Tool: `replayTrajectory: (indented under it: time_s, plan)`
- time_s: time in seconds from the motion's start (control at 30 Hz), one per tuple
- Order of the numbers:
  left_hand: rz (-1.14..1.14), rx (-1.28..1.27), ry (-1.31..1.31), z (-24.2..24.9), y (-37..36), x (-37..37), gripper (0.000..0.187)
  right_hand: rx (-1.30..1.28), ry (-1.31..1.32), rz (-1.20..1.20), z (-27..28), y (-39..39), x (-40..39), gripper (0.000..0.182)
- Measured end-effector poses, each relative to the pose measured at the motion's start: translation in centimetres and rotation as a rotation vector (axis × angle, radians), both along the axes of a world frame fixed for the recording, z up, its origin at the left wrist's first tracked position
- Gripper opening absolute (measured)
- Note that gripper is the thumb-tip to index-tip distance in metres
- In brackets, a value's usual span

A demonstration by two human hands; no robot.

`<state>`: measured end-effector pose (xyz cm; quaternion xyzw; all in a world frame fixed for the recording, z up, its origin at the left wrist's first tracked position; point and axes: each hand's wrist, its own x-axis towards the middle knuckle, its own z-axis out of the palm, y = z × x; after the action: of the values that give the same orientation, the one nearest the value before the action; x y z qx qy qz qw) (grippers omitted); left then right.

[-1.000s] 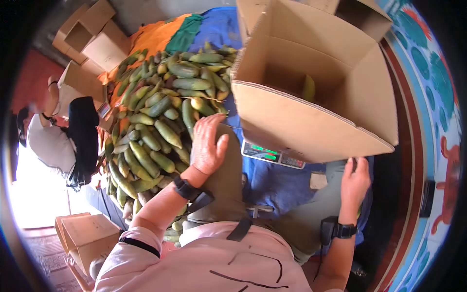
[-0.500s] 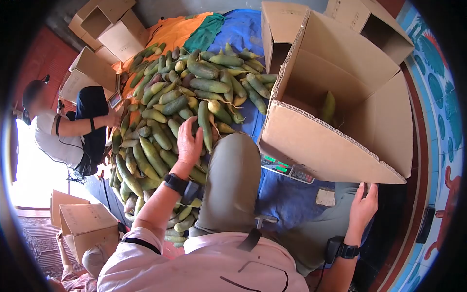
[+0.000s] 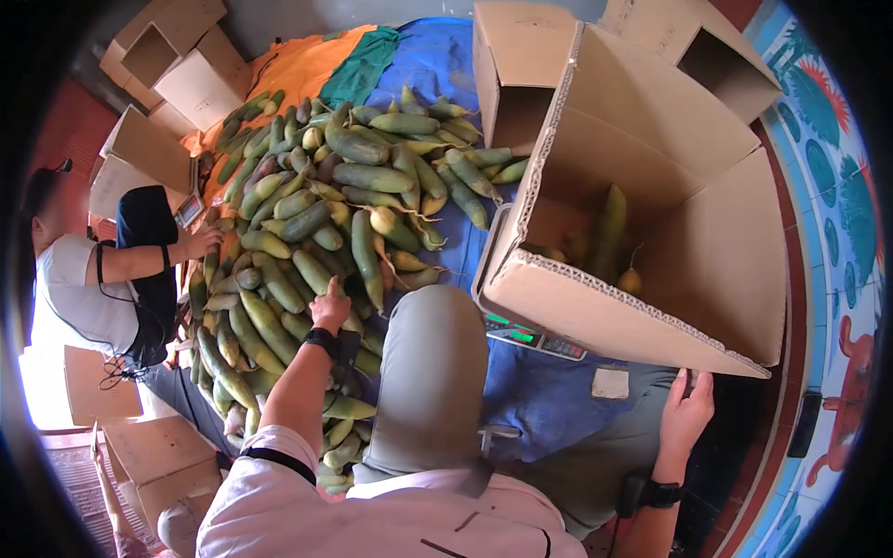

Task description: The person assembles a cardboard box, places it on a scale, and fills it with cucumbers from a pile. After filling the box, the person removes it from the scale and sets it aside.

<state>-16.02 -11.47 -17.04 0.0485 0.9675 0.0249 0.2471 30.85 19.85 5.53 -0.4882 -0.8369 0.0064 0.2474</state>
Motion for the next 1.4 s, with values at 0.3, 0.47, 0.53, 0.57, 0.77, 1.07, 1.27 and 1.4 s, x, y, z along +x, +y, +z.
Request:
replayTrajectory:
  time_s: [0.3, 0.47, 0.53, 0.57, 0.77, 1.07, 1.27, 1.4]
  plan:
    - [0.108, 0.231, 0.120, -0.4, -0.9, 0.6, 0.048, -0.084, 0.054, -0.012, 0.2, -0.1, -0.3, 0.025]
    - [0.103, 0.772, 0.102, 2.3, -3.2, 1.0, 0.039, -0.062, 0.032, -0.014, 0.6, -0.3, -0.6, 0.027]
    - [0.406, 0.902, -0.167, 4.6, -3.3, 0.8, 0.034, -0.045, 0.020, -0.015, 0.5, -0.3, -0.5, 0.027]
    - [0.529, 1.005, -0.279, 7.0, -3.3, 1.2, 0.033, -0.029, -0.002, -0.009, 0.5, -0.3, -0.4, 0.027]
    - [-0.035, 1.396, -0.079, 20.6, 0.1, 4.1, 0.043, -0.027, 0.062, 0.030, 1.0, -0.4, -0.5, 0.021]
    - [-0.838, 1.302, 0.081, 37.2, 11.8, 13.1, 0.035, 0.029, 0.078, 0.031, 0.4, -0.1, 0.3, 0.018]
    - [-1.217, 1.163, 0.349, 36.9, 19.3, 15.9, 0.033, 0.039, 0.141, 0.062, 0.1, 0.1, 0.5, 0.017]
    - [-1.150, 1.129, 0.423, 36.2, 19.5, 16.9, 0.035, 0.022, 0.148, 0.049, 0.3, 0.1, 0.8, 0.017]
